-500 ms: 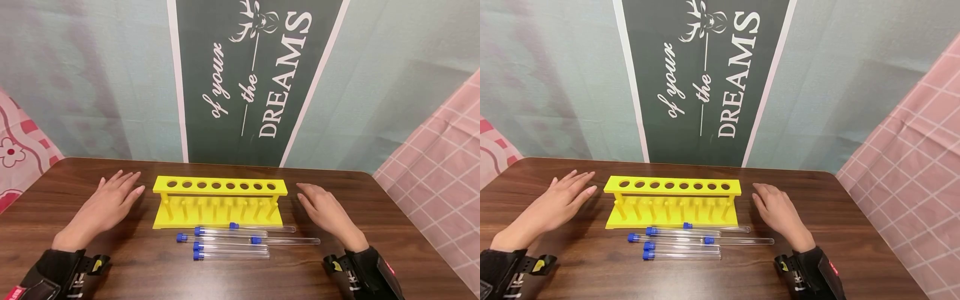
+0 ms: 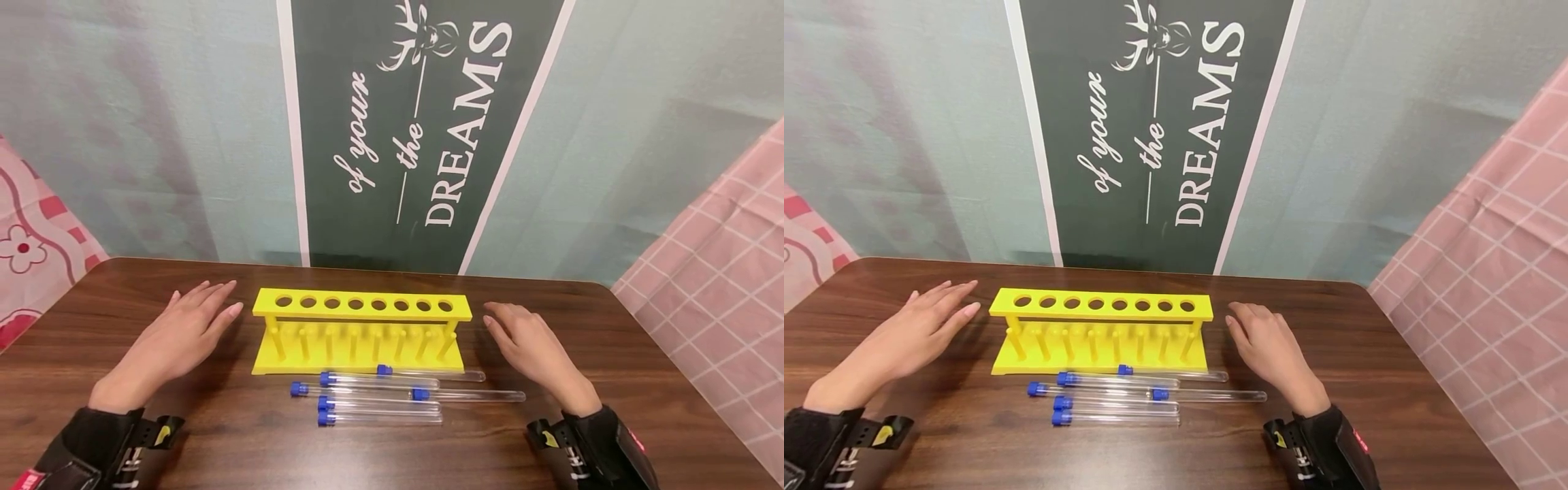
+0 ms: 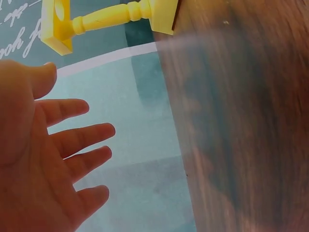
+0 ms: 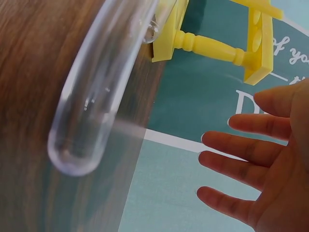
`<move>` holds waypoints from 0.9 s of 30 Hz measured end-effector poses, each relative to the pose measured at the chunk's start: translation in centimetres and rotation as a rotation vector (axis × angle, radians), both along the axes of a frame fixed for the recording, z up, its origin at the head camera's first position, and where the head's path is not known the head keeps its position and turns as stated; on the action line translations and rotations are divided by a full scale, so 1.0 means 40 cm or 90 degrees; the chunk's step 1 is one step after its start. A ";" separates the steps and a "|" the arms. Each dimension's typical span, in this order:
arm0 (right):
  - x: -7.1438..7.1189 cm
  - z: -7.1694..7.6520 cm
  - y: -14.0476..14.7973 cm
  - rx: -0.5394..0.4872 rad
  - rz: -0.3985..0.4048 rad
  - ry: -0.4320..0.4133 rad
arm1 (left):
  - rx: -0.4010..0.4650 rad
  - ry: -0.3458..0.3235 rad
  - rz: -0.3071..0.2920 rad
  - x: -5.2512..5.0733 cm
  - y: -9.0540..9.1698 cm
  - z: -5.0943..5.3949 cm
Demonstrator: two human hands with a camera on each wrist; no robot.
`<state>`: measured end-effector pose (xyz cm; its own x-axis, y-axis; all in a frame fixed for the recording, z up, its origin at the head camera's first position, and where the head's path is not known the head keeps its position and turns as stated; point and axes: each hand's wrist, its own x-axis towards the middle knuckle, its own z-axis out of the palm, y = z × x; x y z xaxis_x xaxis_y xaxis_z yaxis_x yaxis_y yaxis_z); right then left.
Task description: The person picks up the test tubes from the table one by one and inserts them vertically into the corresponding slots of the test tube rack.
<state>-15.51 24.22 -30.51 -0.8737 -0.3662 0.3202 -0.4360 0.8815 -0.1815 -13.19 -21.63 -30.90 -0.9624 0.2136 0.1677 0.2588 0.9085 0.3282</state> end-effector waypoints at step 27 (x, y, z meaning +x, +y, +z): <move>0.010 -0.001 -0.021 -0.016 0.027 0.043 | 0.087 0.029 0.075 0.005 0.060 0.013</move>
